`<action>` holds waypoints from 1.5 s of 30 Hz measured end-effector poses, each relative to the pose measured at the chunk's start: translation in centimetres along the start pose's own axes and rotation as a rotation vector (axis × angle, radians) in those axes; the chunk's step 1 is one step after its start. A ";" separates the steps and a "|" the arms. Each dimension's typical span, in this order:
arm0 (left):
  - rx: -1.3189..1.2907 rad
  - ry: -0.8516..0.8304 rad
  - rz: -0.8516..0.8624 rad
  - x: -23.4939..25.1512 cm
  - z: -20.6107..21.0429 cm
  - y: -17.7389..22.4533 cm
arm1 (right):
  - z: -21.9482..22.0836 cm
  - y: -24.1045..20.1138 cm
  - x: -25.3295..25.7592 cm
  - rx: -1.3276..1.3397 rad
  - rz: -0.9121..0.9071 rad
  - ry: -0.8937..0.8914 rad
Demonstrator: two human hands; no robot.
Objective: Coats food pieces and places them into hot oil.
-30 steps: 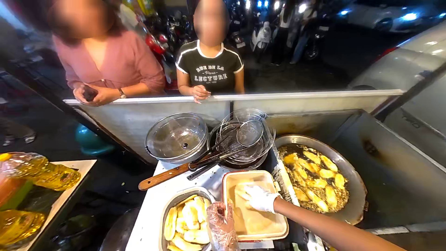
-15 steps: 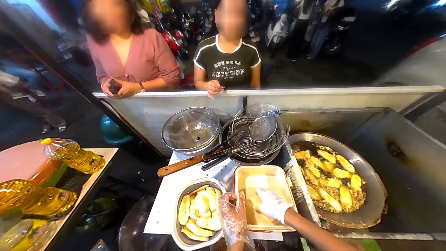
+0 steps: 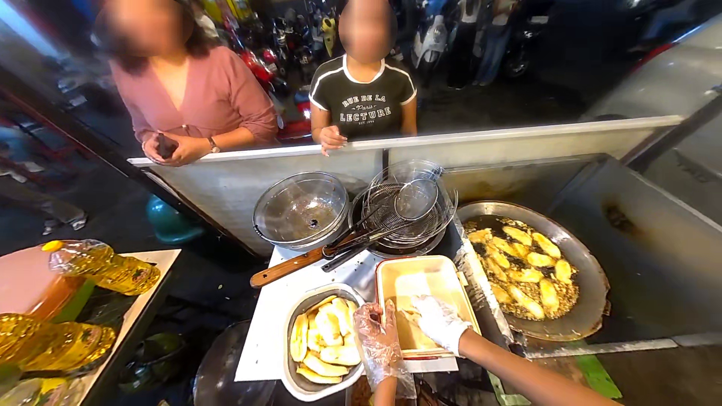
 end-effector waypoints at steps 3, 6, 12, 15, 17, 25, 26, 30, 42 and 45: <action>-0.013 -0.004 -0.001 0.0 -0.2 0.2 | -1.6 0.1 0.4 -0.044 -0.095 0.035; 0.017 0.004 -0.009 -0.1 -0.3 0.3 | -5.0 -0.8 0.7 -0.112 -0.183 0.019; 0.024 0.012 0.002 -0.2 -0.2 0.4 | -11.6 -2.5 -0.3 -0.179 -0.247 -0.032; 0.006 0.018 -0.002 0.0 0.1 0.4 | -11.5 -0.7 0.5 -0.163 -0.261 -0.048; 0.003 0.011 0.000 -0.1 0.1 0.6 | -9.6 1.5 1.7 -0.170 -0.301 -0.099; 0.034 -0.049 0.052 -0.4 -0.8 1.6 | -5.1 3.8 3.2 -0.304 -0.228 -0.226; 0.038 -0.062 0.054 -0.4 -0.8 1.6 | -5.0 4.1 3.3 -0.250 -0.225 -0.213; 0.057 -0.073 0.045 0.0 -0.9 1.5 | -4.5 5.2 4.7 0.106 -0.180 -0.064; 0.068 -0.093 0.024 0.1 -0.9 1.7 | -10.5 -5.0 -1.0 0.036 -0.327 0.031; 0.065 -0.111 0.005 0.1 -0.8 1.4 | -12.4 -4.0 -2.0 0.028 -0.416 0.179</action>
Point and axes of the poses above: each hand's wrist, its own x-axis towards the middle knuckle, its own z-axis out of the palm, y = z × x, the point moved 3 cm from there along x, towards the middle knuckle, and after that the axes turned 14 degrees about -z, right-handed, at the moved point
